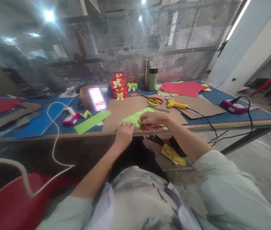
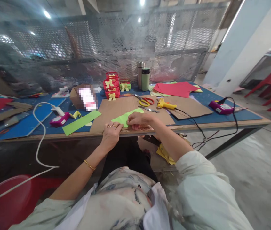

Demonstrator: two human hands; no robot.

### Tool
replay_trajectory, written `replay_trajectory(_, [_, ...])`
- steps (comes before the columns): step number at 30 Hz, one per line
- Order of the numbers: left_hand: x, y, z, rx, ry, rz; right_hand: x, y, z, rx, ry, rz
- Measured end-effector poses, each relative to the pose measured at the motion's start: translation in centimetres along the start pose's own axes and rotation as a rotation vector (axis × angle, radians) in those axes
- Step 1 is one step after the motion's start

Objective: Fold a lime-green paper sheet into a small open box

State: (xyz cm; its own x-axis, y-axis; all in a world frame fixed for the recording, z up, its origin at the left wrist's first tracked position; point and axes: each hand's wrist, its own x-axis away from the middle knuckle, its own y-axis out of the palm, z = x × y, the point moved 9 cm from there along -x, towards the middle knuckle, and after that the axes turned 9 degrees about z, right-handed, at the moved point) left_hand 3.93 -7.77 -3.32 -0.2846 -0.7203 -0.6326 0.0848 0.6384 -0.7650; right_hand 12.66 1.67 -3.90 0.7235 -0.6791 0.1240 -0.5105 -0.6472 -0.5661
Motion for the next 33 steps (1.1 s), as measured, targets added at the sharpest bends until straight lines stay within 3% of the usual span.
replay_trajectory(6, [2.3,-0.7,1.2,-0.088,0.063,0.086,0.3,-0.3,-0.2,-0.035,0.008,0.047])
replay_trajectory(17, [2.1,0.2,2.0,-0.107,-0.036,-0.127,0.5,-0.3,-0.1,0.001,0.007,0.098])
replay_trajectory(28, [2.6,0.2,2.2,-0.131,-0.068,-0.059,0.8,-0.3,0.0,0.014,-0.034,0.102])
replay_trajectory(33, [2.6,0.3,2.5,-0.146,-0.069,-0.048,1.0,0.0,-0.1,-0.006,-0.066,0.210])
